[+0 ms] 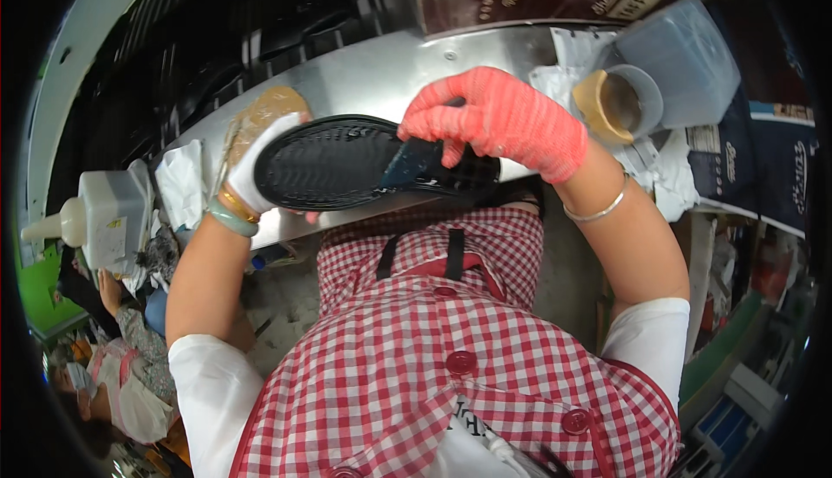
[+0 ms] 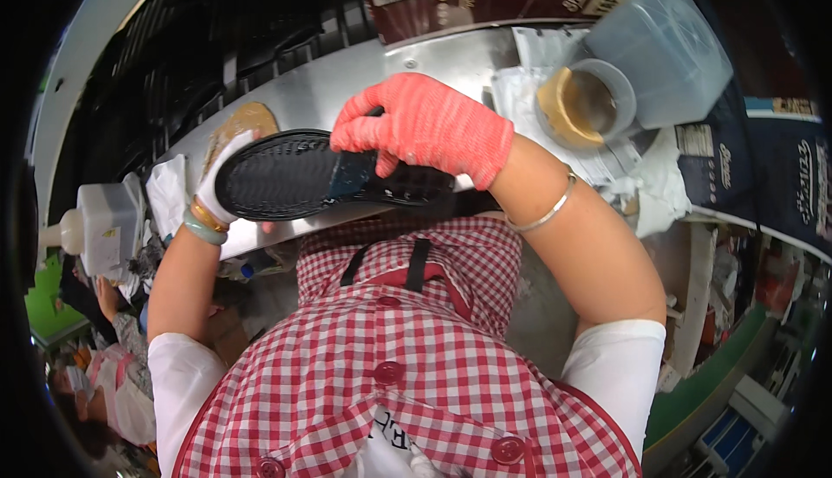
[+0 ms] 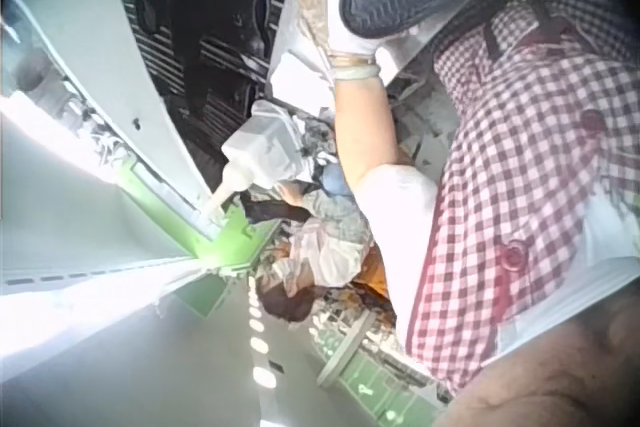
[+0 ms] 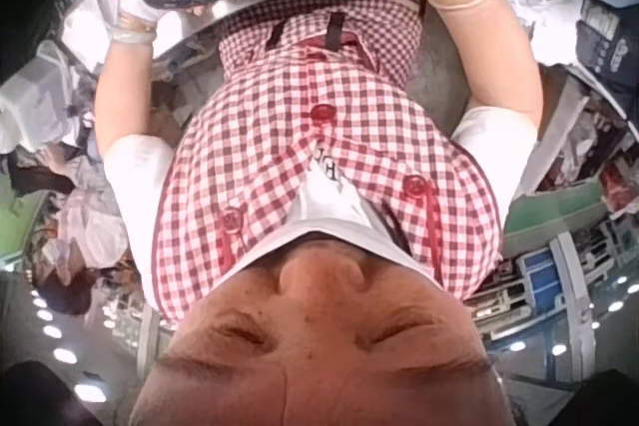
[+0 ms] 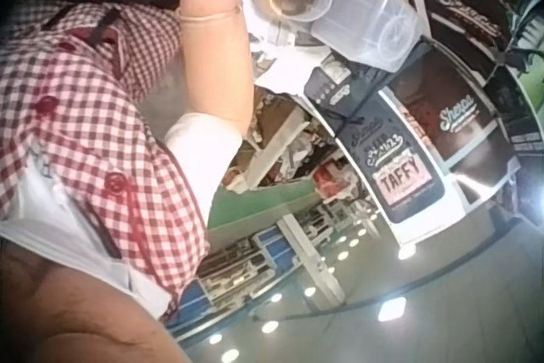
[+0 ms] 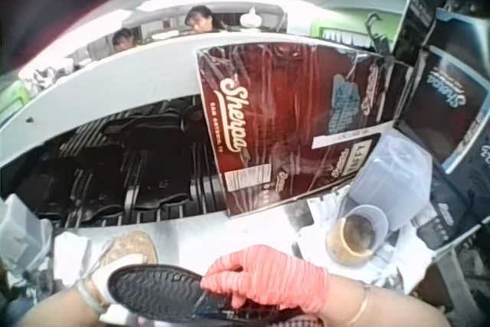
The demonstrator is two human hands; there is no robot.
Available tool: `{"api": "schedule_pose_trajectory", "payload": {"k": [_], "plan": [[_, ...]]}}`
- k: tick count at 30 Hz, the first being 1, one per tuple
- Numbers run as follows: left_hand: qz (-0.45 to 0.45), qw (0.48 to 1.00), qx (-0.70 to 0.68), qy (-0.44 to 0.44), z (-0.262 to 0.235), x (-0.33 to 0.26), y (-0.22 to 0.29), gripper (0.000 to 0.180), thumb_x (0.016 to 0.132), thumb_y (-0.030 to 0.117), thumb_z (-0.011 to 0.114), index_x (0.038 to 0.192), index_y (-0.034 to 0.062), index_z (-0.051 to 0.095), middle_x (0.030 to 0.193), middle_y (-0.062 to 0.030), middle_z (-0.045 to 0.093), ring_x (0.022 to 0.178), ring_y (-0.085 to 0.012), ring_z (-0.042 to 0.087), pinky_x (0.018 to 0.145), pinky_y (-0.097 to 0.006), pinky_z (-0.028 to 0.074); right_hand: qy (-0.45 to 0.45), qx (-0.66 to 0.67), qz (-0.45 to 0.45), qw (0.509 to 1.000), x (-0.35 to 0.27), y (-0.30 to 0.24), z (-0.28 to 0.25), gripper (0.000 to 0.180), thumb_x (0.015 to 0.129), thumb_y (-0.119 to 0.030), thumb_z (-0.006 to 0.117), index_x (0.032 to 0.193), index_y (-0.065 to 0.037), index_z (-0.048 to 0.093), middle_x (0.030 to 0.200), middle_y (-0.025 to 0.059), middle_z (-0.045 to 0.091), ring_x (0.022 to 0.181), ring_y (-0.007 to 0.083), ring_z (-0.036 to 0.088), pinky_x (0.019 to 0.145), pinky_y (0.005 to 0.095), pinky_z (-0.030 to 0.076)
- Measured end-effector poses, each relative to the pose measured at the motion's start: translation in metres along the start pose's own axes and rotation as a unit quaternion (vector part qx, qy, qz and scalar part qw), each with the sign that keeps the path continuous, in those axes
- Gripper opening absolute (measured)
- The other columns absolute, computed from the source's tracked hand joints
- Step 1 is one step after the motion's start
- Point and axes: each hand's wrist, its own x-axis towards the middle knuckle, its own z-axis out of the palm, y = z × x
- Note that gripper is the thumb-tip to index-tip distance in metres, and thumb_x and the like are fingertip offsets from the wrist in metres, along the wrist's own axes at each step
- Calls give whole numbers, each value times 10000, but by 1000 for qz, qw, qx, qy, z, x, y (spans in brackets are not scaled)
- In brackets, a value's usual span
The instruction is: The person applies a dark liquid adhesive to the bottom of black shoe soles using a small brush. They repeatedly dip the brush into a container of glue and spread it across the textured surface of each sole, handling the items one at a time on a metal workbench.
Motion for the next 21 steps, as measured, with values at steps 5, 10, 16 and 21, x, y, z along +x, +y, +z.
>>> {"api": "schedule_pose_trajectory", "payload": {"k": [5,10,16,21], "plan": [[68,975,5,212,20,3,-9,556,918,483,481,1074,-36,606,880,-186,684,597,-305,668,442,-383,558,-12,-12,4,1000,-10,14,-18,255,838,-273,602,957,-70,703,809,-1,670,590,72,587,532,212,419],[77,975,21,209,18,5,-6,474,922,418,524,1090,-17,608,979,-169,678,770,-273,681,622,-349,579,7,-31,6,999,-25,22,-29,254,839,-264,601,961,-66,704,818,6,673,597,73,589,537,211,430],[64,989,15,134,11,4,-9,538,924,462,479,1153,-18,560,1015,-204,658,673,-355,665,527,-446,569,45,-59,38,997,-49,21,-28,189,820,-166,608,933,-49,704,772,39,668,609,106,591,602,253,505],[-1,998,-43,41,6,1,-15,575,933,487,429,1172,-23,544,1011,-220,650,599,-368,649,451,-462,555,81,-21,-64,994,-56,1,-8,173,832,-139,641,943,-21,701,785,53,676,713,103,620,673,252,515]]}}
